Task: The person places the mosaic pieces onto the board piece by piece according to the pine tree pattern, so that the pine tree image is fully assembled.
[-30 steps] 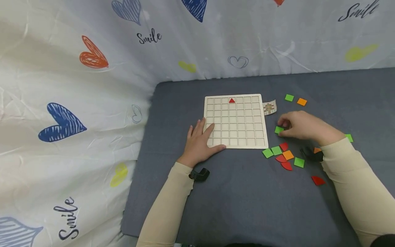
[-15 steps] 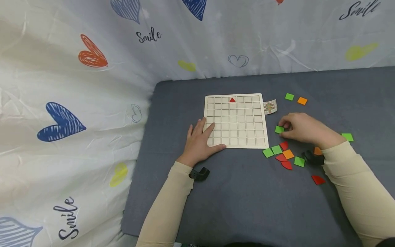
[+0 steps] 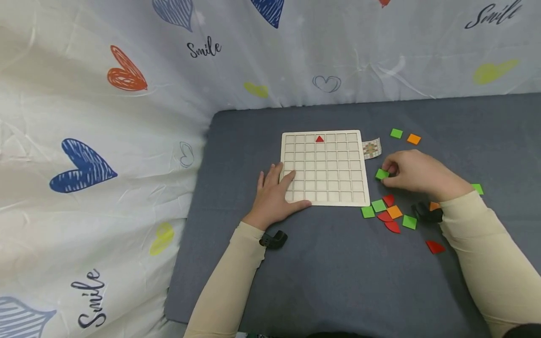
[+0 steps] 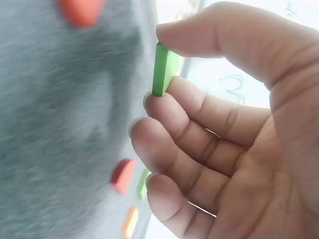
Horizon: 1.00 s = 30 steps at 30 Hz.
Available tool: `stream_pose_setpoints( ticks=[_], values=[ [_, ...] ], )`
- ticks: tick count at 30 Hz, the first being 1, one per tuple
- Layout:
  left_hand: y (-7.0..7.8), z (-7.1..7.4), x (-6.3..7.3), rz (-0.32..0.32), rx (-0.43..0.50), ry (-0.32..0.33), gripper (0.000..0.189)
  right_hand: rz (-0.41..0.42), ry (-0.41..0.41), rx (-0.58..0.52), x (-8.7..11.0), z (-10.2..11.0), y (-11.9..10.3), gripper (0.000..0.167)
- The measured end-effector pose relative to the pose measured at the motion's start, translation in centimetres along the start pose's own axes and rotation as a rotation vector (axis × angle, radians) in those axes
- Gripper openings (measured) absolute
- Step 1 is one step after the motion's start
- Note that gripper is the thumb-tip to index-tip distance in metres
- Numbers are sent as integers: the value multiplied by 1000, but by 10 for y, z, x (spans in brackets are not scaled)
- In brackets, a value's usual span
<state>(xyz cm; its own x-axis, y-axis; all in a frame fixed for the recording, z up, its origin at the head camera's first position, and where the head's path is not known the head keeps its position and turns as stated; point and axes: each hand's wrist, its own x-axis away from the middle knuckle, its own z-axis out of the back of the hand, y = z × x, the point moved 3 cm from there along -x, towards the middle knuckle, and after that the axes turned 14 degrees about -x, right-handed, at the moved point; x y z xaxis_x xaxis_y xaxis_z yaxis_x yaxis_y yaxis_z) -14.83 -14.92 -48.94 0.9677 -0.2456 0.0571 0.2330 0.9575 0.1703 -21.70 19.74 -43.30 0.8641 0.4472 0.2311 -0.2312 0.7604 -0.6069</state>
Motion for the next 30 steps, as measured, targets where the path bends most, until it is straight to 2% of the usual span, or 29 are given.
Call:
stream_pose_setpoints(
  ticks=[8, 14, 18, 30],
  values=[
    [3, 3, 4, -3, 18, -13, 99, 100, 61, 11, -17, 3, -28, 23],
    [4, 5, 4, -11, 9, -7, 99, 136, 57, 21, -30, 1, -46, 24],
    [6, 4, 5, -9, -6, -21, 100, 136, 42, 3, -40, 2, -55, 27],
    [18, 2, 10, -9, -10, -50, 100, 196, 36, 9, -69, -8, -67, 20]
  ],
)
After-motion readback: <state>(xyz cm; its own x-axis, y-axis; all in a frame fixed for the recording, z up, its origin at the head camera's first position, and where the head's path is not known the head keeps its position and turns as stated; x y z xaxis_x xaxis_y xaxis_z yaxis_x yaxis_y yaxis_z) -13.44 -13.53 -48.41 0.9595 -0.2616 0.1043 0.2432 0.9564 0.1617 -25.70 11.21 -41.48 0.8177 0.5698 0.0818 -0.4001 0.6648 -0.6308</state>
